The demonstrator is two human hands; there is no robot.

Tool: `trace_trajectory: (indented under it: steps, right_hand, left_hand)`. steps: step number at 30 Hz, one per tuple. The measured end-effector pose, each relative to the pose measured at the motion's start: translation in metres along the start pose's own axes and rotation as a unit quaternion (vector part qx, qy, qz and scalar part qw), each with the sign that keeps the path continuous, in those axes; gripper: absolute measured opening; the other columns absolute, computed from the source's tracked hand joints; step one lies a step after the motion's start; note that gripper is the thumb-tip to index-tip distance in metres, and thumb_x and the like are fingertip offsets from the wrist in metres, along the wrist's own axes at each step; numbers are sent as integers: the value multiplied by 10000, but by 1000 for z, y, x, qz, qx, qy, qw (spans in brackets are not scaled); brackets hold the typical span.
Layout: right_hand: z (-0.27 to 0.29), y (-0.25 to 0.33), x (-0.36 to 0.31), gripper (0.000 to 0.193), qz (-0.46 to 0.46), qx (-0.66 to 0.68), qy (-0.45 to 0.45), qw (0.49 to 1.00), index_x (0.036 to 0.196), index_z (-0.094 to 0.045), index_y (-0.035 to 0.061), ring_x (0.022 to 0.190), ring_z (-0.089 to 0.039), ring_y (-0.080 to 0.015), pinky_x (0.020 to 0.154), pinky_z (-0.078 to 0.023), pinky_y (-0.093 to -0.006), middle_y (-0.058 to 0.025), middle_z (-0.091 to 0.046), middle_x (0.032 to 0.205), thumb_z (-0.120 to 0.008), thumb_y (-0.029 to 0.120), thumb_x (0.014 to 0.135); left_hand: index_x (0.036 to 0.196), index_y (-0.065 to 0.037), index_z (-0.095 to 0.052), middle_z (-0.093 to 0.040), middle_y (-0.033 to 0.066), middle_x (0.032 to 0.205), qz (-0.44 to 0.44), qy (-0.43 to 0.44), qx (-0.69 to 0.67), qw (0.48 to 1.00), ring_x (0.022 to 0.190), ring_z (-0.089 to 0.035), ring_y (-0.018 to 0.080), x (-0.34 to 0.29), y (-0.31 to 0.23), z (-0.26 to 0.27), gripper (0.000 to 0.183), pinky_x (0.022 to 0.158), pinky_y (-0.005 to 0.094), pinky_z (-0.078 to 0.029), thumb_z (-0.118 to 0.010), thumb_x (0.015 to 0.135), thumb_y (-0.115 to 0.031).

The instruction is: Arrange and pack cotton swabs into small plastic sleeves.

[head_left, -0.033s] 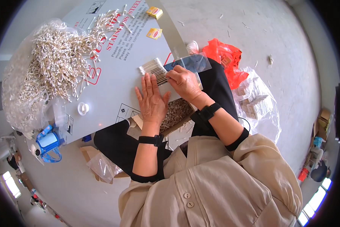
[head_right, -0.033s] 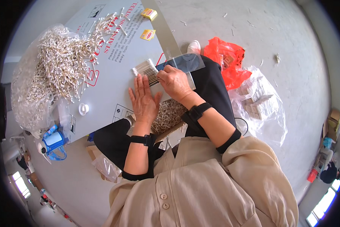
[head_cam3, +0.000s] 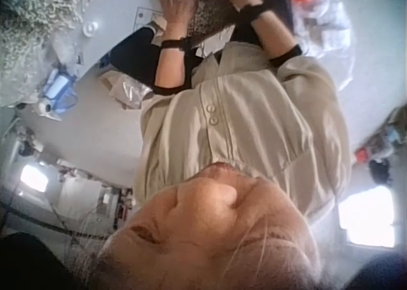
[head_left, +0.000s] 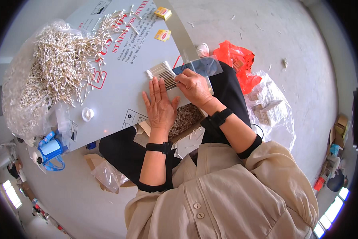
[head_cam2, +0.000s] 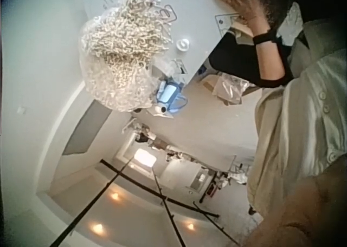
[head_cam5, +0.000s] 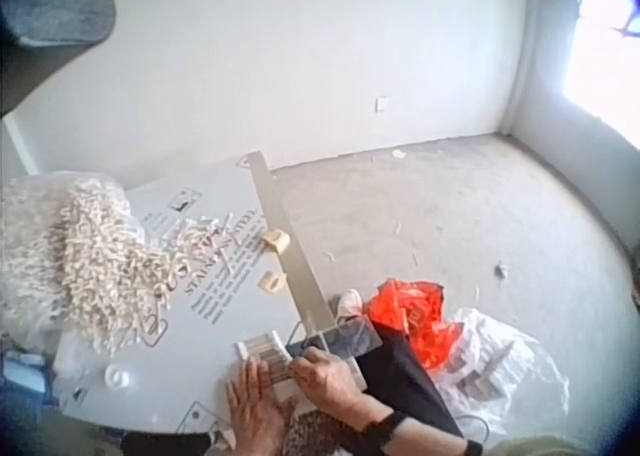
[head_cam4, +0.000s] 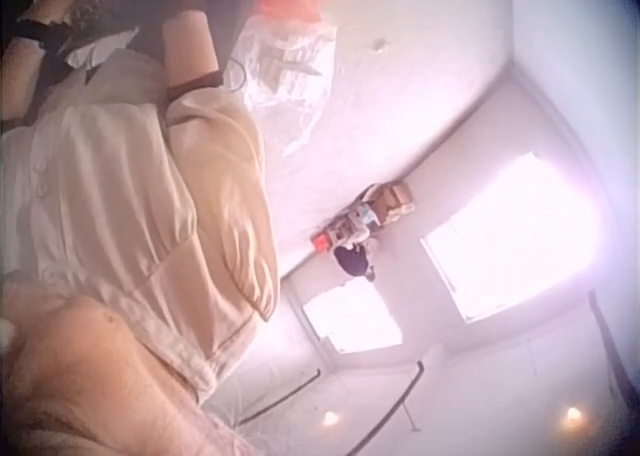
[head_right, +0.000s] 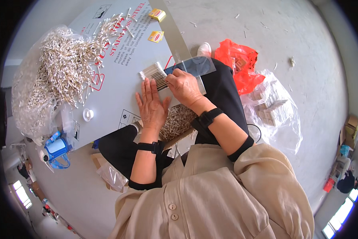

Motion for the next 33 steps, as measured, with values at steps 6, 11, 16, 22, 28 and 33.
trace_trajectory:
  steps: [6, 11, 16, 22, 28, 33]
  right_hand:
    - [1, 0, -2, 99, -5, -1, 53, 999, 871, -659, 71, 758, -624, -305, 655, -511, -388, -93, -579, 801, -689, 114, 786]
    - [6, 6, 3, 128, -57, 25, 29, 998, 896, -668, 82, 769, -626, -308, 656, -512, -404, -90, -578, 800, -684, 140, 783]
    - [3, 2, 4, 123, -46, -4, 32, 998, 892, -670, 95, 791, -631, -295, 659, -516, -412, -77, -578, 794, -673, 147, 780]
    - [2, 3, 4, 119, -31, 0, 49, 998, 914, -673, 75, 733, -623, -316, 639, -507, -395, -98, -579, 804, -681, 132, 810]
    - [3, 3, 12, 118, -70, 18, 29, 997, 908, -683, 97, 808, -635, -315, 686, -527, -419, -91, -601, 827, -650, 140, 803]
    - [-1, 1, 14, 160, -59, 11, 33, 998, 961, -695, 89, 774, -632, -312, 682, -520, -397, -93, -604, 838, -663, 140, 812]
  left_hand:
    - [1520, -54, -210, -214, 151, 1582, 1, 0, -15, 1000, 1472, -179, 298, 0, -1, 2, 807, 1171, 542, -110, -533, 919, -486]
    - [1517, -51, -215, -220, 158, 1578, 0, -8, -16, 1000, 1470, -184, 302, 0, -1, 2, 806, 1170, 543, -114, -538, 918, -482]
    - [1515, -48, -219, -220, 158, 1578, 1, -6, -19, 1000, 1470, -184, 302, 0, -2, 2, 804, 1171, 541, -114, -537, 918, -483]
    - [1510, -38, -230, -220, 158, 1578, 5, -1, -26, 1000, 1470, -184, 303, 0, -2, 5, 797, 1171, 539, -115, -543, 919, -470]
    - [1502, -26, -252, -221, 159, 1578, 3, -4, -29, 1000, 1470, -183, 304, 0, -2, 5, 782, 1171, 538, -114, -543, 922, -462]
    - [1502, -24, -256, -221, 156, 1579, 2, -4, -19, 1000, 1471, -180, 302, 0, -2, 3, 784, 1172, 533, -109, -525, 925, -482]
Point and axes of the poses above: each hand's wrist, its own x-axis towards the middle knuckle, its own z-axis out of the back of the hand, y = z × x, the point moved 3 cm from there along x, towards the middle knuckle
